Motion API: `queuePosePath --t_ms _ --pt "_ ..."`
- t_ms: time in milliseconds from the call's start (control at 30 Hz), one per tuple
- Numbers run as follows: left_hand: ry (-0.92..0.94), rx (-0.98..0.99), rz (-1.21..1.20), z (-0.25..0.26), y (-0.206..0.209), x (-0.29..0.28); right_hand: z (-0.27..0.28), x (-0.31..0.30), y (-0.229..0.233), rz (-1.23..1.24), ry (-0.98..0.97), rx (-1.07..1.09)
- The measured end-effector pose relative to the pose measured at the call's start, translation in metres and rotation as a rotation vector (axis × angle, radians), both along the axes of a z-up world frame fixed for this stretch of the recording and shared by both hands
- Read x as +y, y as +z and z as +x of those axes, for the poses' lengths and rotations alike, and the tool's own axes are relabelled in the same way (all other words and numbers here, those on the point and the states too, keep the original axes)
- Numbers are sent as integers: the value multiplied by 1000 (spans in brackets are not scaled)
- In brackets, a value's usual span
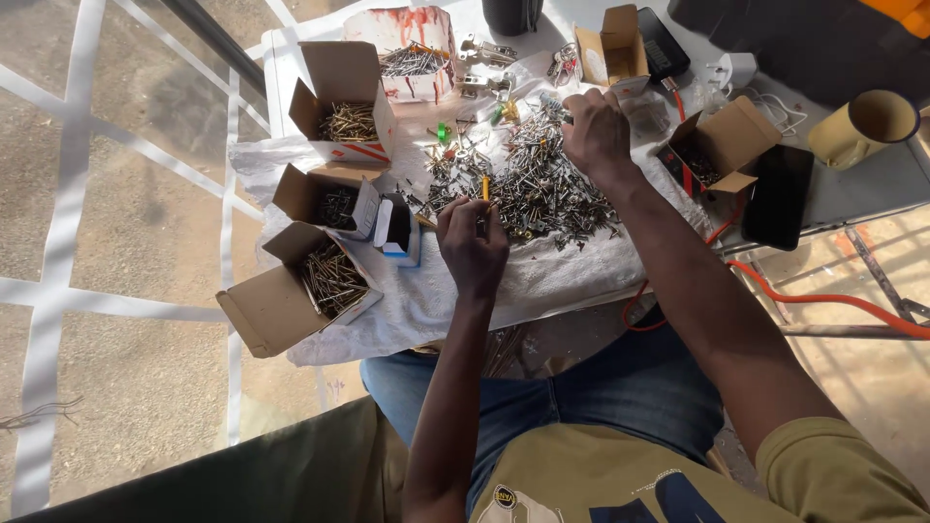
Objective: The person sits at a table and sorts a large pile of mixed nails and screws by hand. They pick up individual fasteners, separate them into different groups, and place them into various cardboard boxes and containers on the table.
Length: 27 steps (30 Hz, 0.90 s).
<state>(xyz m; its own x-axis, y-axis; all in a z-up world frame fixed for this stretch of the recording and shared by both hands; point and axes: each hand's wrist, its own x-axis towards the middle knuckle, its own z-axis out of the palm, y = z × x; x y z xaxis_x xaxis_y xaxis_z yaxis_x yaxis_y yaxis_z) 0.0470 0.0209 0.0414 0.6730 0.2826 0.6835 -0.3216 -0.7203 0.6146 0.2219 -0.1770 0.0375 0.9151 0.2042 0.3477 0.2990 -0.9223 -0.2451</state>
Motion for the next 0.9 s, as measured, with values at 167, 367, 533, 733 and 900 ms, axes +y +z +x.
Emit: queuePosePath --t_ms 167,367,533,733,900 --pt "10 19 -2 2 0 1 -14 -6 -1 10 -52 133" --pt "8 24 -5 3 0 1 -32 -12 18 566 -21 126" --pt "15 26 -11 1 3 0 -9 11 21 1373 -85 476" --pt "15 35 0 -4 5 2 23 26 -3 189 -207 82" --pt "-38 38 -28 -3 4 2 29 20 -14 120 -145 14"
